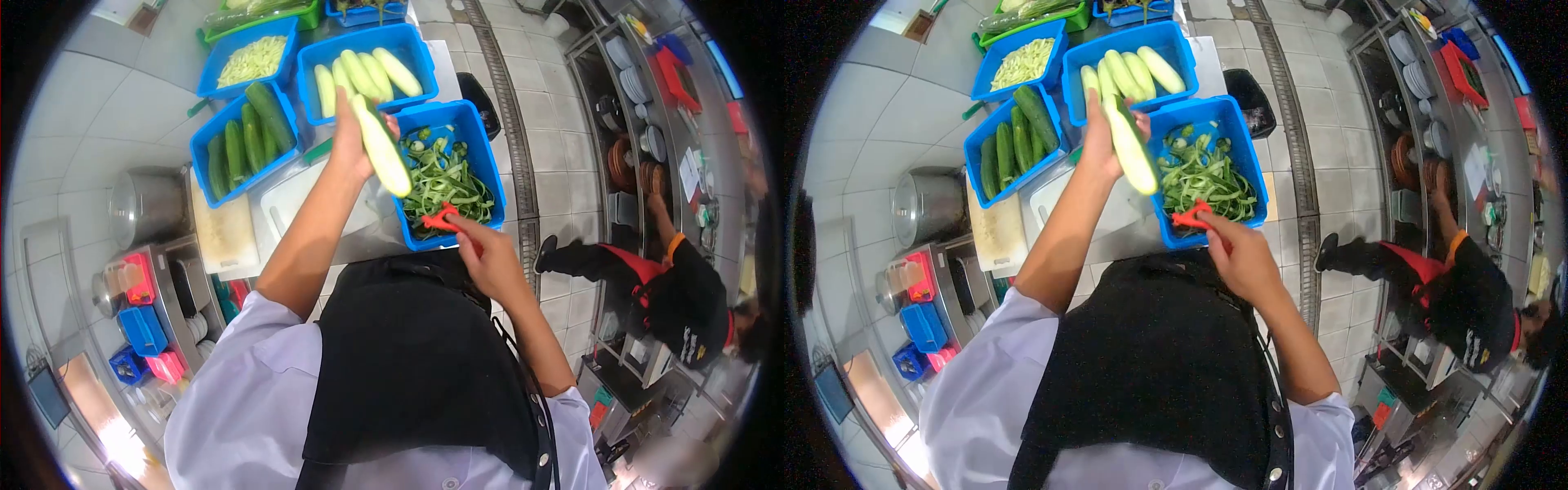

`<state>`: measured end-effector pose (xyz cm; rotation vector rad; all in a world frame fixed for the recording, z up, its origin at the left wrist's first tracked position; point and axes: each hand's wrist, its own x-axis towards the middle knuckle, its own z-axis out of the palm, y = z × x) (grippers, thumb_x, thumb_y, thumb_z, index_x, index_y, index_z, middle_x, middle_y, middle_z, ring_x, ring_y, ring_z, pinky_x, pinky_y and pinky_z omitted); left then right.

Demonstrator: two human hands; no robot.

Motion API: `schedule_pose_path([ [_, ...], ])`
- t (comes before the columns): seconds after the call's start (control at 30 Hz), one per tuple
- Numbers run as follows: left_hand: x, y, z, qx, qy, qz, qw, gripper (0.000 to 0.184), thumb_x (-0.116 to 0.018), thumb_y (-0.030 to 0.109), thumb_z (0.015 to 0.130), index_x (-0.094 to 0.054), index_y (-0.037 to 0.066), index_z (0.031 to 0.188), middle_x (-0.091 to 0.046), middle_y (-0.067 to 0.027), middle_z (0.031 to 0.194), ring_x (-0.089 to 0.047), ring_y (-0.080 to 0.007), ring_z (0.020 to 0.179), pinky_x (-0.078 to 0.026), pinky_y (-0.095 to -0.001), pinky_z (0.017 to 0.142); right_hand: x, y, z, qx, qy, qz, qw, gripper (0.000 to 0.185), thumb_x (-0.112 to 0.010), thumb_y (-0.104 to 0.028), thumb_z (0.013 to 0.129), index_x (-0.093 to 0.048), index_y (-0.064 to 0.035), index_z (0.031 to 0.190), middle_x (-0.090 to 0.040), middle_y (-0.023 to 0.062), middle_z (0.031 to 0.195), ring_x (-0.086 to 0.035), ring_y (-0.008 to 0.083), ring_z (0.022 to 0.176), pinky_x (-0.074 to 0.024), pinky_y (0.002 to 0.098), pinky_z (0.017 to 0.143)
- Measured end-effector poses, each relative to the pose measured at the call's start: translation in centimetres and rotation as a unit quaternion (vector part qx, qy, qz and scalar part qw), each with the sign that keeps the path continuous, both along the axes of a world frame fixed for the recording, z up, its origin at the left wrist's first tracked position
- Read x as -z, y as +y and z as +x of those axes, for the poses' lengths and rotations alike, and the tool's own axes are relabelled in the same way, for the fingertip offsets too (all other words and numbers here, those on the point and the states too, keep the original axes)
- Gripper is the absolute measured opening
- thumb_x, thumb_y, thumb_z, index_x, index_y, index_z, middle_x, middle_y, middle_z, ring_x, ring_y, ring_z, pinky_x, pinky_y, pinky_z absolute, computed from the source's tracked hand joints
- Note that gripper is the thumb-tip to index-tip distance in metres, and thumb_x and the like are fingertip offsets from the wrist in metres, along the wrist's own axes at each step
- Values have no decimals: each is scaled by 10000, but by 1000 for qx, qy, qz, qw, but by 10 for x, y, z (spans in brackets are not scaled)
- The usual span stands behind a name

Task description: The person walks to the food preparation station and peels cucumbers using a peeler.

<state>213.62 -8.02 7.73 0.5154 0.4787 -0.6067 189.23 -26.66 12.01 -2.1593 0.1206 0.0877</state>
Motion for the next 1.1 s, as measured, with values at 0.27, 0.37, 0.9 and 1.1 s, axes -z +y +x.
schedule_pose_path([
  [0.27, 17, -19, -51, 112, 49, 52, 991, 567, -613, 626, 994, -601, 72, 1118, -628, -107, 937, -658, -205, 755, -645, -384, 734, -39, -1, 44, 101, -19, 97, 990, 330, -602, -92, 1035, -688, -57, 1352, -677, 111, 798, -549, 130, 663, -469, 316, 633],
  [0.37, 6, -22, -68, 227, -35, 48, 972, 645, -333, 628, 1100, -649, 75, 1202, -689, -98, 1031, -669, -181, 841, -600, -342, 735, -48, 5, 57, 89, -15, 51, 995, 330, -602, -106, 1031, -692, -66, 1346, -677, 160, 806, -593, 191, 658, -487, 347, 647],
  [0.9, -20, -26, -77, 195, -250, 232, 920, 694, -337, 583, 1119, -636, -2, 1343, -694, -150, 1225, -669, -198, 1118, -519, -327, 1011, -63, 32, 72, 55, -121, -87, 987, 285, -665, -65, 964, -715, -34, 1243, -644, 217, 765, -640, 383, 685, -500, 475, 651],
  [1.1, -14, -24, -56, 113, -250, 170, 947, 684, -330, 587, 1118, -645, 6, 1293, -668, -95, 1078, -665, -196, 990, -546, -334, 920, -47, 37, 64, 50, -132, -75, 987, 301, -671, -58, 956, -710, -36, 1254, -634, 211, 750, -637, 388, 677, -494, 488, 639],
])
